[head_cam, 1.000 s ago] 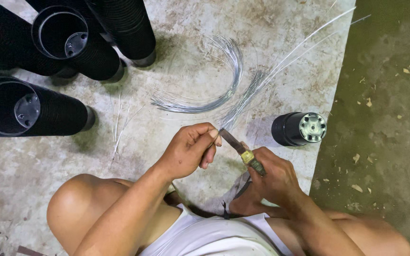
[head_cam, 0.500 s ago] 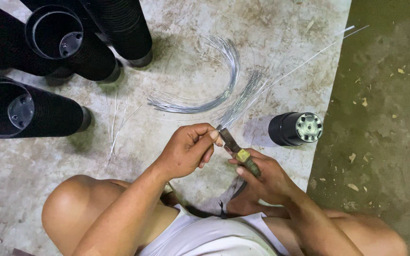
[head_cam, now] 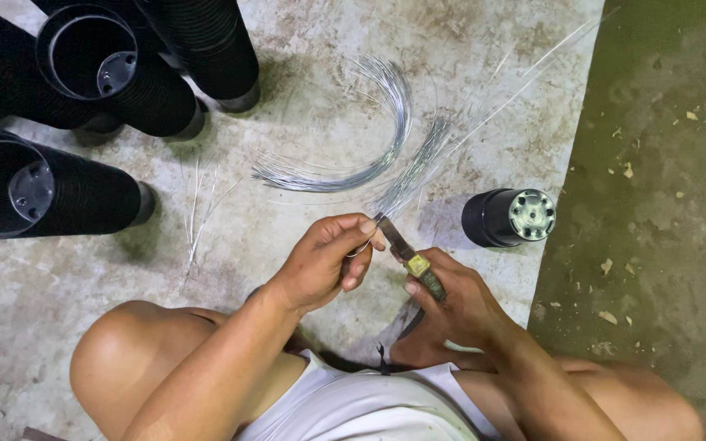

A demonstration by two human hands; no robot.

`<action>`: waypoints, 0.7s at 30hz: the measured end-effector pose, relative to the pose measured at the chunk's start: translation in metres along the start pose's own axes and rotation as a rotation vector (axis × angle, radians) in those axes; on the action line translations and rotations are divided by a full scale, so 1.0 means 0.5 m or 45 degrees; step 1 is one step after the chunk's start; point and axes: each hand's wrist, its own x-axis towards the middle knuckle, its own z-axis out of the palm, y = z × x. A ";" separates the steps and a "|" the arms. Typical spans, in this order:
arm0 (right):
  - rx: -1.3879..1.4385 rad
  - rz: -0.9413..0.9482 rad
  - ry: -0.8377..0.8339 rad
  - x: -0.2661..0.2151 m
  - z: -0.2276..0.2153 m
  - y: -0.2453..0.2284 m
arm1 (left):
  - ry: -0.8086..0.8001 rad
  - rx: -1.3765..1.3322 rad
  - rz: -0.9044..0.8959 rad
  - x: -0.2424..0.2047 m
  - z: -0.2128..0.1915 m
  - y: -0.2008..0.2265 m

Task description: The person sits on the floor and repeatedly picks up thin metal wires, bends them into loops by hand, and uses pliers to tighten the loops. The finished loops are placed on the floor next to a pile of black plastic pots.

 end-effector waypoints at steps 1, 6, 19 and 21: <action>0.014 0.005 0.006 0.000 0.001 0.002 | -0.007 -0.076 -0.016 0.001 -0.001 -0.004; -0.058 -0.124 0.079 0.006 0.011 0.023 | -0.107 -0.298 -0.074 -0.003 -0.012 -0.017; -0.094 -0.150 0.216 0.002 0.016 0.030 | 0.528 2.048 1.212 -0.032 0.069 0.036; -0.087 0.001 0.178 -0.001 0.020 0.023 | 0.541 2.191 1.128 -0.031 0.074 0.029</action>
